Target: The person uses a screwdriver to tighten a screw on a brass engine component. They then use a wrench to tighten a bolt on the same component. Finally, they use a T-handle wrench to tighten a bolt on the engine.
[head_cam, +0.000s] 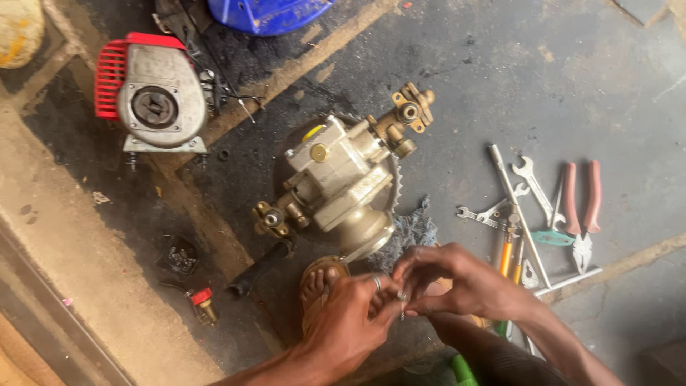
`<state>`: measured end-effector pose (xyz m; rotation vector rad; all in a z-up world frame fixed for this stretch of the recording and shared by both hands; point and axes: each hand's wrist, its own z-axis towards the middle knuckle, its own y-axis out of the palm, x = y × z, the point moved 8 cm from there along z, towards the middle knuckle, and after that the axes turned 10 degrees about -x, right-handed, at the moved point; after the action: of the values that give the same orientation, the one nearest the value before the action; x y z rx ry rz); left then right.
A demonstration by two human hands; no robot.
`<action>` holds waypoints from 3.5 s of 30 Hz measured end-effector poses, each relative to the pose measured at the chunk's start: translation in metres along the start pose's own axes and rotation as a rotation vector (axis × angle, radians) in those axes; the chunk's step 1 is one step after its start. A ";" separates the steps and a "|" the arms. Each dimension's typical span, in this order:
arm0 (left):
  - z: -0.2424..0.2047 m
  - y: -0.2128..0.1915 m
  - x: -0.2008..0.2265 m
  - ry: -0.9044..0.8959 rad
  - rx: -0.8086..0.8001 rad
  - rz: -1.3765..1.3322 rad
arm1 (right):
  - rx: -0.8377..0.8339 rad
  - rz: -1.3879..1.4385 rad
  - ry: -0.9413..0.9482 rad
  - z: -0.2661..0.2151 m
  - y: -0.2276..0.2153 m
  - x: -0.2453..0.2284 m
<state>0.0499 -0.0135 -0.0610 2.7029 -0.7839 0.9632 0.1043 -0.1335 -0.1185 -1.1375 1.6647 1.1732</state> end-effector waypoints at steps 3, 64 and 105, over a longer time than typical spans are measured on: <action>0.006 -0.006 0.030 0.092 0.026 -0.091 | 0.041 0.097 0.011 -0.009 -0.018 -0.023; 0.103 -0.204 0.082 0.012 0.372 0.268 | 0.766 0.718 -0.419 0.029 -0.184 -0.042; 0.130 -0.155 0.134 0.377 0.449 0.769 | 0.704 0.389 -0.226 0.009 -0.200 -0.056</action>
<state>0.2895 0.0195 -0.0755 2.3892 -1.7371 1.9332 0.3119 -0.1467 -0.1199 -0.2436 1.9352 0.7791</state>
